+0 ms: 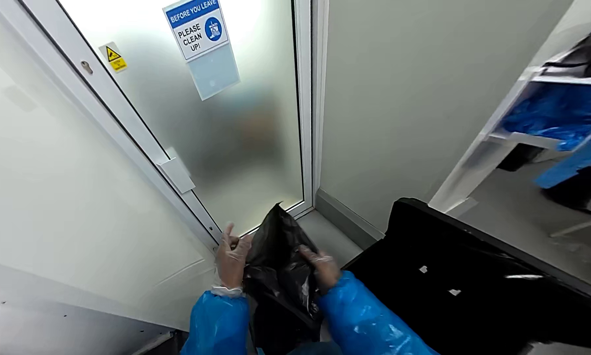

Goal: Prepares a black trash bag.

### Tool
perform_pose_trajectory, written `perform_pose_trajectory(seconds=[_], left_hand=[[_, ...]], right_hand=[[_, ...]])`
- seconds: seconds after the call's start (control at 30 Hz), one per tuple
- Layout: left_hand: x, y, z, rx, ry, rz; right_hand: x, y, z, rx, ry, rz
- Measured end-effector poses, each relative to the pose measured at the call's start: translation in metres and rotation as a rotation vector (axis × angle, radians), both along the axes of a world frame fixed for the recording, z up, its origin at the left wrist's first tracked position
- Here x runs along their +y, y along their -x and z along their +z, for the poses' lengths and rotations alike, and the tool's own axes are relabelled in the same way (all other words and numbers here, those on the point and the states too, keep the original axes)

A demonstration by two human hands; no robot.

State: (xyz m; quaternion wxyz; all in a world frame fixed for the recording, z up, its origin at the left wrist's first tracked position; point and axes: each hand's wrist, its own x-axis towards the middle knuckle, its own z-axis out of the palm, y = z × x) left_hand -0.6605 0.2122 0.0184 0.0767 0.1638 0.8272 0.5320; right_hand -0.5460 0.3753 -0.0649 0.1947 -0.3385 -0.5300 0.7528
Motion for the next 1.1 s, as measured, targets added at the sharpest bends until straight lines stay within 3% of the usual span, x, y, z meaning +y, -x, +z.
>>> perform_pose_trajectory(seconds=[0.07,0.13,0.2,0.33,0.4,0.47,0.57,0.63,0.7,0.73,0.8,0.87,0.9,0.93,1.0,1.1], left_hand=[[-0.011,0.011,-0.005,-0.061,0.493,-0.013],[-0.016,0.019,-0.03,-0.177,0.834,-0.11],[-0.02,0.029,-0.067,-0.263,1.002,-0.176],[-0.038,0.054,-0.134,-0.391,1.109,-0.082],[-0.045,0.061,-0.139,-0.387,1.069,0.022],[-0.059,0.068,-0.136,-0.356,0.902,0.173],[-0.083,0.086,-0.142,-0.347,0.457,0.455],[-0.09,0.099,-0.144,-0.438,0.187,0.63],[-0.09,0.104,-0.136,-0.52,0.073,0.72],[-0.086,0.104,-0.13,-0.525,-0.006,0.761],[-0.072,0.097,-0.11,-0.484,-0.2,0.813],[-0.054,0.081,-0.082,-0.387,-0.213,0.697],[-0.043,0.073,-0.07,-0.316,-0.195,0.564],[-0.032,0.065,-0.06,-0.242,-0.161,0.404],[-0.014,0.047,-0.041,-0.092,-0.031,0.099],[0.013,0.012,-0.014,0.129,0.105,-0.223]], right_hand=[[0.021,-0.009,-0.006,0.154,0.194,-0.183],[0.035,-0.017,0.002,0.206,0.363,-0.293],[0.044,-0.023,0.005,0.223,0.429,-0.324],[0.051,-0.036,-0.006,0.262,0.493,-0.336],[0.052,-0.044,-0.012,0.272,0.514,-0.399],[0.058,-0.057,-0.021,0.305,0.509,-0.448],[0.071,-0.082,-0.032,0.312,0.438,-0.498],[0.081,-0.103,-0.05,0.215,0.267,-0.438],[0.099,-0.132,-0.087,-0.125,-0.081,-0.277],[0.107,-0.147,-0.096,-0.405,-0.267,-0.09],[0.116,-0.161,-0.096,-0.958,-0.471,0.471],[0.116,-0.158,-0.092,-1.232,-0.515,0.885],[0.115,-0.155,-0.087,-1.209,-0.612,0.864],[0.113,-0.153,-0.079,-1.083,-0.751,0.681],[0.099,-0.129,-0.05,-0.677,-1.025,0.343],[0.07,-0.068,0.008,-0.341,-1.154,0.283]])
